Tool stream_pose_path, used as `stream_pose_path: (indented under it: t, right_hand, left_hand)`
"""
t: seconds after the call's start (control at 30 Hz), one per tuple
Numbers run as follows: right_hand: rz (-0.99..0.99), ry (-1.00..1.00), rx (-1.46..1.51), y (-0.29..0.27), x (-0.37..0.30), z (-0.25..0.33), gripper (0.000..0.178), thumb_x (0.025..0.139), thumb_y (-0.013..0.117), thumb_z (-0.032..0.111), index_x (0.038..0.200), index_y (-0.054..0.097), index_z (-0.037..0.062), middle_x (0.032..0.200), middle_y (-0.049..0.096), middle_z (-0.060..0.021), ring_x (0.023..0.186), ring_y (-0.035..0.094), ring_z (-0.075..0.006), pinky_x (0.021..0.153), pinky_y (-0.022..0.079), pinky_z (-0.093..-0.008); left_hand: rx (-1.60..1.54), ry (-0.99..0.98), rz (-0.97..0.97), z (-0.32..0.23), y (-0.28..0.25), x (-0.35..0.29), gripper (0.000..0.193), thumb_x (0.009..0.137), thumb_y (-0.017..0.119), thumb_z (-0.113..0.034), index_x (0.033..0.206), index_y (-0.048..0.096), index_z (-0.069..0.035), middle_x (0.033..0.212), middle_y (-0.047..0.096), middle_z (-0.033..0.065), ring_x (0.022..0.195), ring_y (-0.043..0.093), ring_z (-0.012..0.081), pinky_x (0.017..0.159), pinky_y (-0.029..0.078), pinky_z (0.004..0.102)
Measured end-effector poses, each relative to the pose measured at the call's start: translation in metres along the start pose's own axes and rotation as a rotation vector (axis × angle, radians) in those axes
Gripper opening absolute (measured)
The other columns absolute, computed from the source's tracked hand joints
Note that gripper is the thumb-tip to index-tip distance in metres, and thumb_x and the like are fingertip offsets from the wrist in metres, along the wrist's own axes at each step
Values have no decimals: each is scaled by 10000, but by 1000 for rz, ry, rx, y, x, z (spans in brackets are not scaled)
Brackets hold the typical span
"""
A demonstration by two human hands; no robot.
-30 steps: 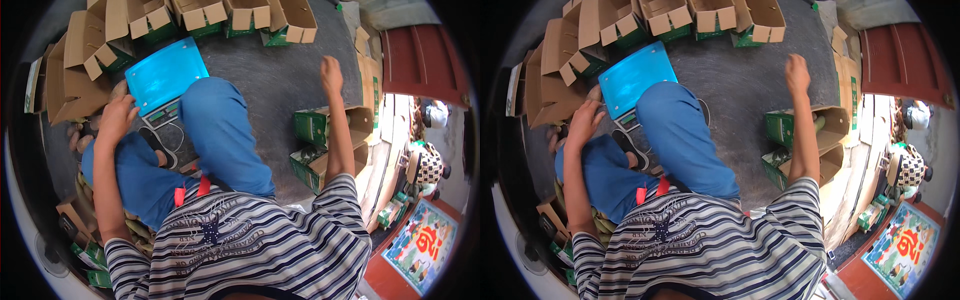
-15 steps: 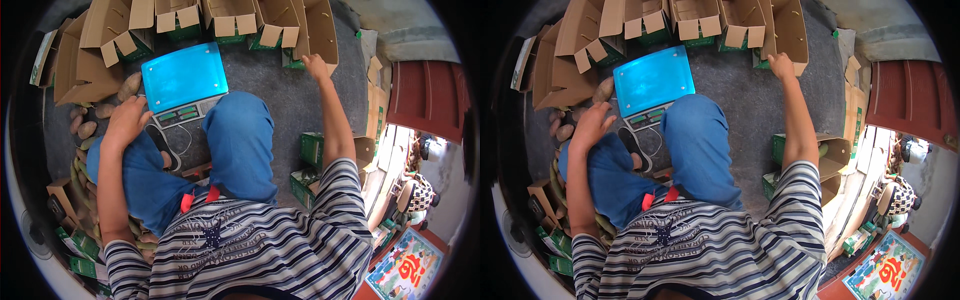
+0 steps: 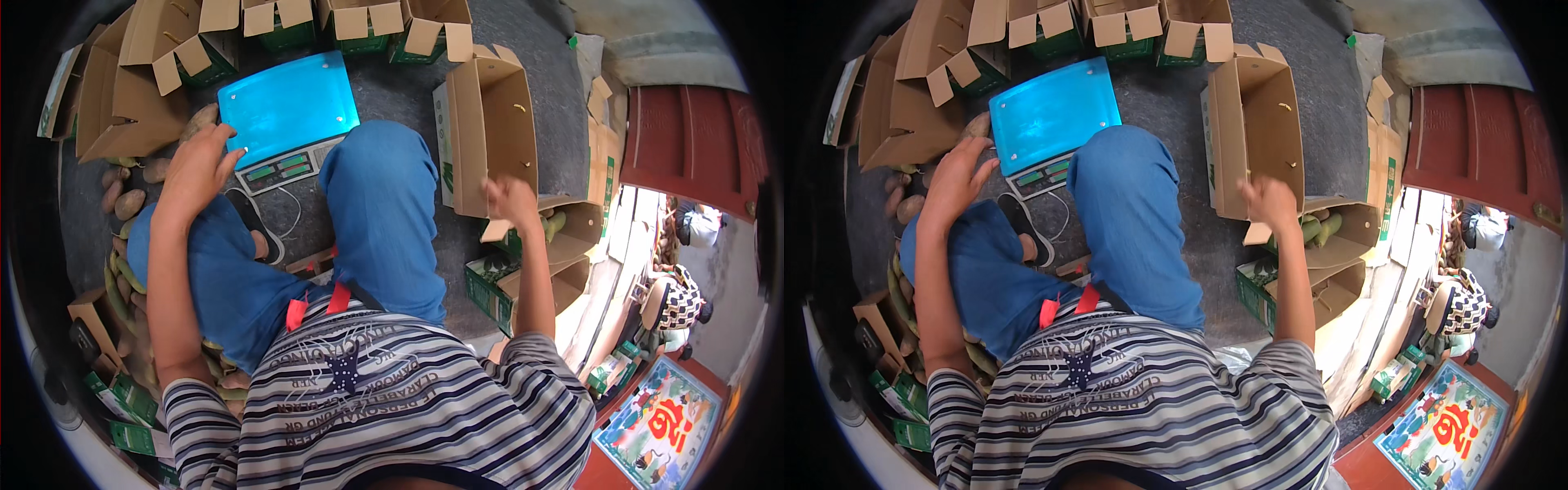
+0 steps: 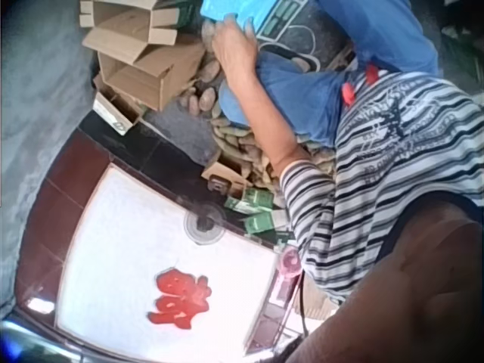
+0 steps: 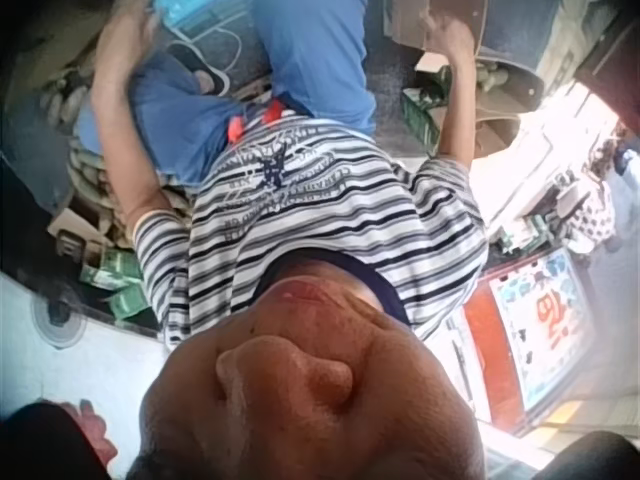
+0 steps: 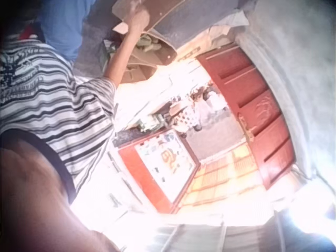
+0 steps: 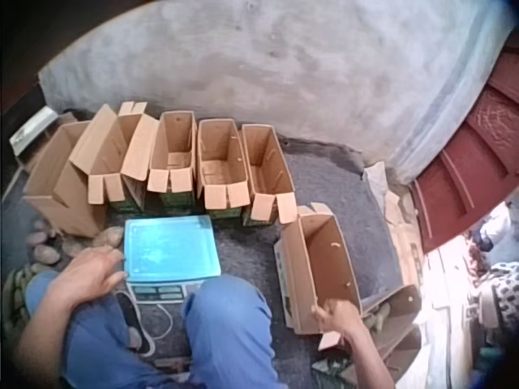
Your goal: Sorting and weighing produce into cardboard boxes.
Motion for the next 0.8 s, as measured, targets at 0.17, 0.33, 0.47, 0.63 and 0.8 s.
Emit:
stream_pose_path:
  t: [0.17,0.33,0.47,0.63,0.8]
  right_hand:
    - [-449,-63,28,25,76,7,478,788,551,497,832,614,25,765,624,-191,807,618,-337,716,473,-431]
    - [-406,139,143,31,93,-24,472,805,555,453,838,598,-16,832,604,-246,850,589,-384,736,451,-431]
    - [-737,138,354,-26,80,-68,467,799,597,430,801,614,-37,708,607,-239,691,604,-370,643,459,-415]
    - [-1017,-145,732,-116,11,14,319,837,632,276,833,618,-43,775,637,-82,688,553,-113,631,458,-265]
    - [-884,-463,784,-178,-59,101,275,833,645,224,938,625,-29,803,644,-83,703,574,-101,654,468,-237]
  left_hand:
    - [-33,41,-7,1,7,3,255,796,605,-192,964,539,-11,871,571,172,824,556,348,687,428,430]
    - [9,-52,50,9,5,-5,252,796,604,-195,961,536,-16,915,577,170,859,552,354,709,429,426]
    - [-1,-30,49,8,4,-3,242,799,596,-203,950,534,-24,927,576,162,870,546,355,713,428,423]
    - [18,-40,9,15,3,-13,244,795,602,-207,937,541,-18,857,562,175,822,546,362,690,426,441]
    - [46,25,56,9,16,-2,249,803,592,-212,948,536,-18,861,557,167,814,543,357,690,427,447]
Point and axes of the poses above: each hand's wrist, its own x-axis towards the middle knuckle, its own y-axis out of the palm, z = x × y, the point moved 5 cm from there along x, towards the middle knuckle
